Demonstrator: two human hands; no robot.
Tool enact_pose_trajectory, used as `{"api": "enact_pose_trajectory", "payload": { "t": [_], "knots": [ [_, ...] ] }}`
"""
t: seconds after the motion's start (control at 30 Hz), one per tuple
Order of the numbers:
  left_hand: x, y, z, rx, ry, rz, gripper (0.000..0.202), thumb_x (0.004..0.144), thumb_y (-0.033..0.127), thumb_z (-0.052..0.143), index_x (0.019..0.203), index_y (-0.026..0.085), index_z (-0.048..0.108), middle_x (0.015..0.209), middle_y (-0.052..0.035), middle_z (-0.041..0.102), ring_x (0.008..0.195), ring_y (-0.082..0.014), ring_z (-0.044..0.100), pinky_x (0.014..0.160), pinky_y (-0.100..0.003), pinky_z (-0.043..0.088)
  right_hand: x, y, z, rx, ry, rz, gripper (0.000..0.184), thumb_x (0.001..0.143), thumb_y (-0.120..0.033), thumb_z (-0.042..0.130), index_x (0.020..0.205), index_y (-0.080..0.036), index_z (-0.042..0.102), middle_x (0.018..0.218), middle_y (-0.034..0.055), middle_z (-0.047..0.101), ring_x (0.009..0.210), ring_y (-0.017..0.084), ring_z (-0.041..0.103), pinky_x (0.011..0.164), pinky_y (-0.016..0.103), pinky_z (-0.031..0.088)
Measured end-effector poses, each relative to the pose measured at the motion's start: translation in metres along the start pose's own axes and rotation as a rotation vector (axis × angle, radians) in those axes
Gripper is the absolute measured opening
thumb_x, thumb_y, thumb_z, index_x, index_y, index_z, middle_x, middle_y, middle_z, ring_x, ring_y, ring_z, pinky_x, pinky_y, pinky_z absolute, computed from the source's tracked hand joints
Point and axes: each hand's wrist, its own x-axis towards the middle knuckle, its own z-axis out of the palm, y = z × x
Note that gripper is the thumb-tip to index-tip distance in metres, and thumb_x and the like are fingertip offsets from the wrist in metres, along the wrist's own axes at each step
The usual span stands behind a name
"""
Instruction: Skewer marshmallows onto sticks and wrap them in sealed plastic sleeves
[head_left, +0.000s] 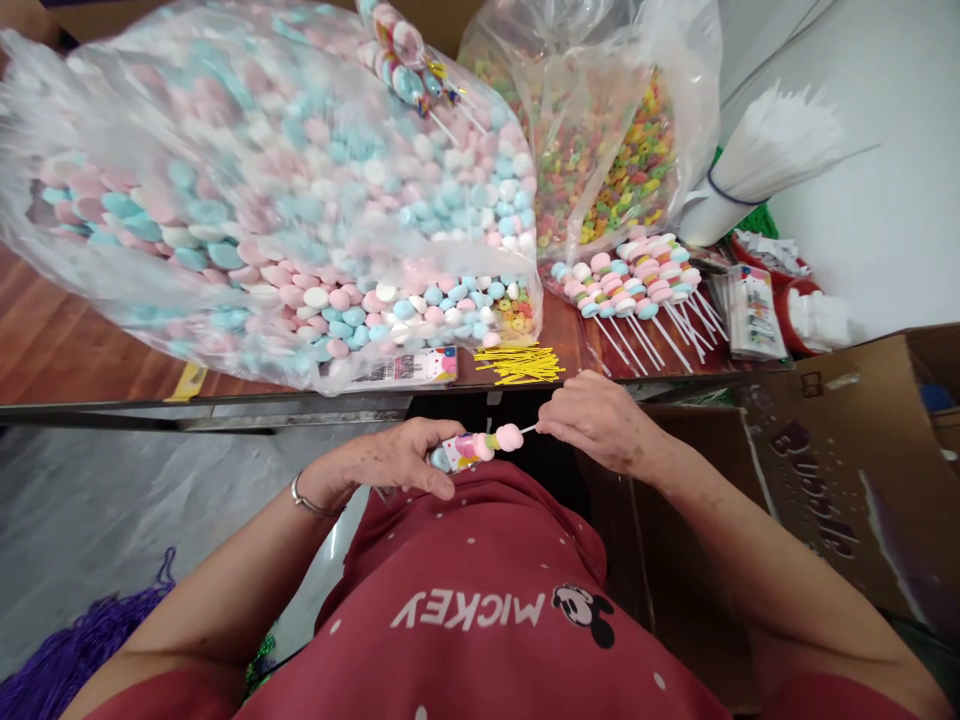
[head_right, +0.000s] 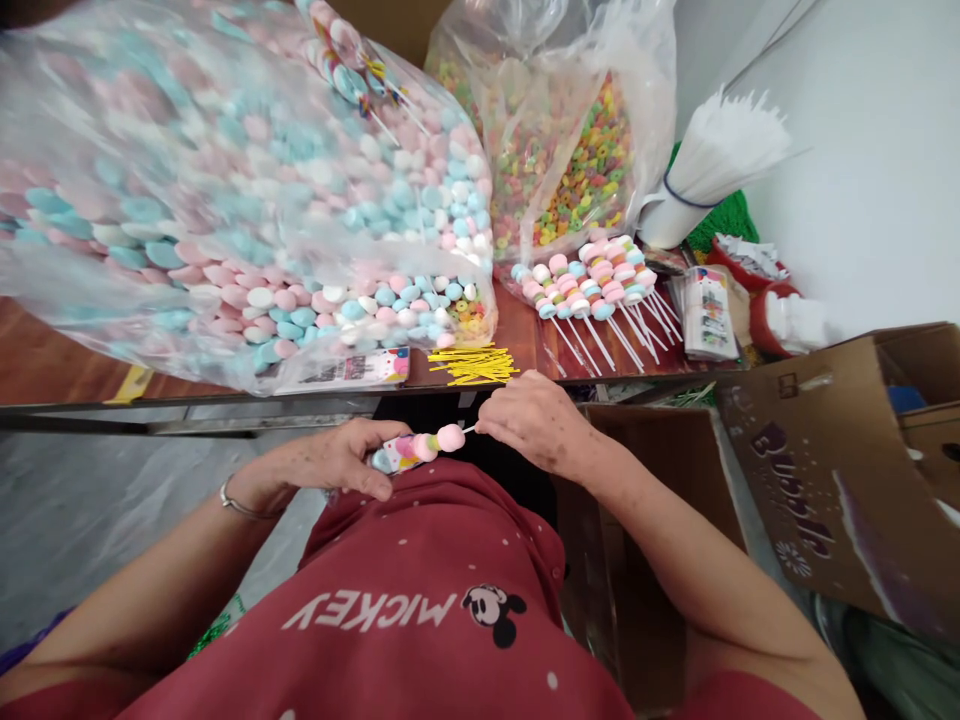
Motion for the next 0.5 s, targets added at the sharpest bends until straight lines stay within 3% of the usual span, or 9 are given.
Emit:
{"api": "enact_pose_trajectory", "payload": {
  "t": [0.13,0.27,0.37,0.5],
  "knots": [
    [0.003,-0.004,0.001,-0.077,-0.025,0.005,0.043,0.068,0.043,0.081,0.093,0.016,0.059,0.077,0.0040,0.053,0.064,-0.0100,0.044,0.055,-0.021,0.035,0.003,-0.008,-0.005,-0.228,0.175,-0.229,0.037,0.104,-0.027,0.045,0.075,-0.017,0.065,0.062,0.0002,0.056,0.066,0.016,0.042,0.070,0.032,0.031],
    [0.004,0.000,0.006,0.085,0.010,0.020,0.040,0.074,0.048,0.076,0.089,0.016,0.057,0.071,0.0055,0.050,0.062,-0.0097,0.042,0.054,-0.021,0.034,0.005,-0.016,-0.010,-0.244,0.251,-0.267,0.031,0.103,-0.022,0.047,0.078,-0.017,0.065,0.061,-0.0004,0.055,0.065,0.016,0.041,0.072,0.033,0.033],
    [0.004,0.005,0.010,0.251,0.058,0.080,0.036,0.079,0.048,0.071,0.087,0.016,0.056,0.069,0.0060,0.049,0.062,-0.0102,0.041,0.056,-0.021,0.033,0.006,-0.016,-0.008,-0.149,0.169,-0.105,0.038,0.105,-0.030,0.042,0.076,-0.017,0.064,0.065,0.0013,0.059,0.065,0.015,0.045,0.070,0.032,0.032],
    [0.007,0.003,0.015,0.378,0.258,0.159,0.026,0.085,0.040,0.065,0.094,0.018,0.056,0.075,0.0048,0.056,0.067,-0.0117,0.046,0.061,-0.023,0.035,0.005,-0.016,-0.004,0.230,-0.034,0.333,0.034,0.102,-0.033,0.043,0.078,-0.017,0.062,0.067,-0.0008,0.060,0.063,0.013,0.050,0.062,0.027,0.032]
  ]
}}
